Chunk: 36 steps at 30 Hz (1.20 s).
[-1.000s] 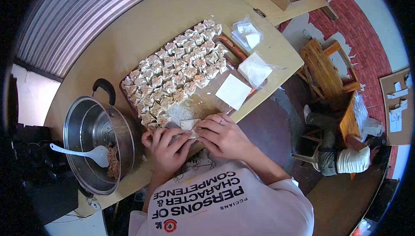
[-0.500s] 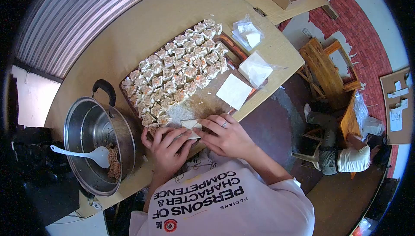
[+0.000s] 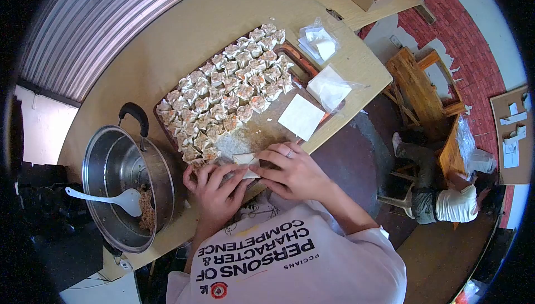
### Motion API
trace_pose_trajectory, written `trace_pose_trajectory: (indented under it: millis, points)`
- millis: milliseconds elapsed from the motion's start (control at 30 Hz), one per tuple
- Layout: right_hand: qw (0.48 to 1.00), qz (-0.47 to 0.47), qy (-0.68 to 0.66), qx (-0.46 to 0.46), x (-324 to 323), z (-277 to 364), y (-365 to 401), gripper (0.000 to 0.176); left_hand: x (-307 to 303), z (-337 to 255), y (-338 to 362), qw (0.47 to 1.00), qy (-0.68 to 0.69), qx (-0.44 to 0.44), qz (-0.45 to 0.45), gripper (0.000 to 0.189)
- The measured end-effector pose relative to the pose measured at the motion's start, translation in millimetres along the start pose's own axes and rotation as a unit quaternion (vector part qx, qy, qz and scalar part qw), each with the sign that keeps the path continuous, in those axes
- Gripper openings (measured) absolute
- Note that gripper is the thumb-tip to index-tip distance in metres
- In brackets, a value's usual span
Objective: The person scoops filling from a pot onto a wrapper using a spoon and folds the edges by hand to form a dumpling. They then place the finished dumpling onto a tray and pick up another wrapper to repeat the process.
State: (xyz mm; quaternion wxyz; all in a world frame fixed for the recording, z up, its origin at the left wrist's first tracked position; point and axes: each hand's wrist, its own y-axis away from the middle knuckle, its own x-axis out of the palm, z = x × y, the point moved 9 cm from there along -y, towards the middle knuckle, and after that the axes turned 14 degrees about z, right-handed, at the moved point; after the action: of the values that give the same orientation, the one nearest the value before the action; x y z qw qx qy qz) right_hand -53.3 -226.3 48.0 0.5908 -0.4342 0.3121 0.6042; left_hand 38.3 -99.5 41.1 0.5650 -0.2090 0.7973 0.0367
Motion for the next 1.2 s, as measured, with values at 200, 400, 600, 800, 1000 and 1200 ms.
trace_pose_trajectory:
  millis: [200, 400, 600, 800, 1000, 1200]
  points:
    - [0.993, -0.055, -0.074, 0.067, -12.7, -29.1, -0.2, 0.038, -1.0, -4.6, -1.3, 1.0, -0.021, 0.007, 0.006, 0.023]
    - [0.991, -0.061, -0.072, 0.094, -8.9, -33.2, -11.7, 0.027, -0.9, -4.7, -1.6, 1.0, -0.029, 0.008, 0.002, 0.022]
    - [0.986, -0.057, -0.117, 0.101, -5.0, -37.4, -14.9, 0.018, 0.8, -3.6, -1.0, 1.0, -0.026, 0.007, 0.007, 0.023]
    - [0.985, -0.07, -0.122, 0.102, -4.1, -40.7, -17.5, 0.018, 0.4, -3.0, -2.2, 1.0, -0.013, 0.009, 0.005, 0.022]
    - [0.985, -0.044, -0.148, 0.072, -7.6, -42.1, -19.9, 0.017, -0.5, -3.5, -1.8, 1.0, -0.011, 0.009, -0.001, 0.02]
    - [0.989, -0.011, -0.114, 0.089, -5.4, -37.8, -24.0, 0.018, -2.2, -4.2, -2.6, 1.0, -0.024, -0.001, 0.007, 0.025]
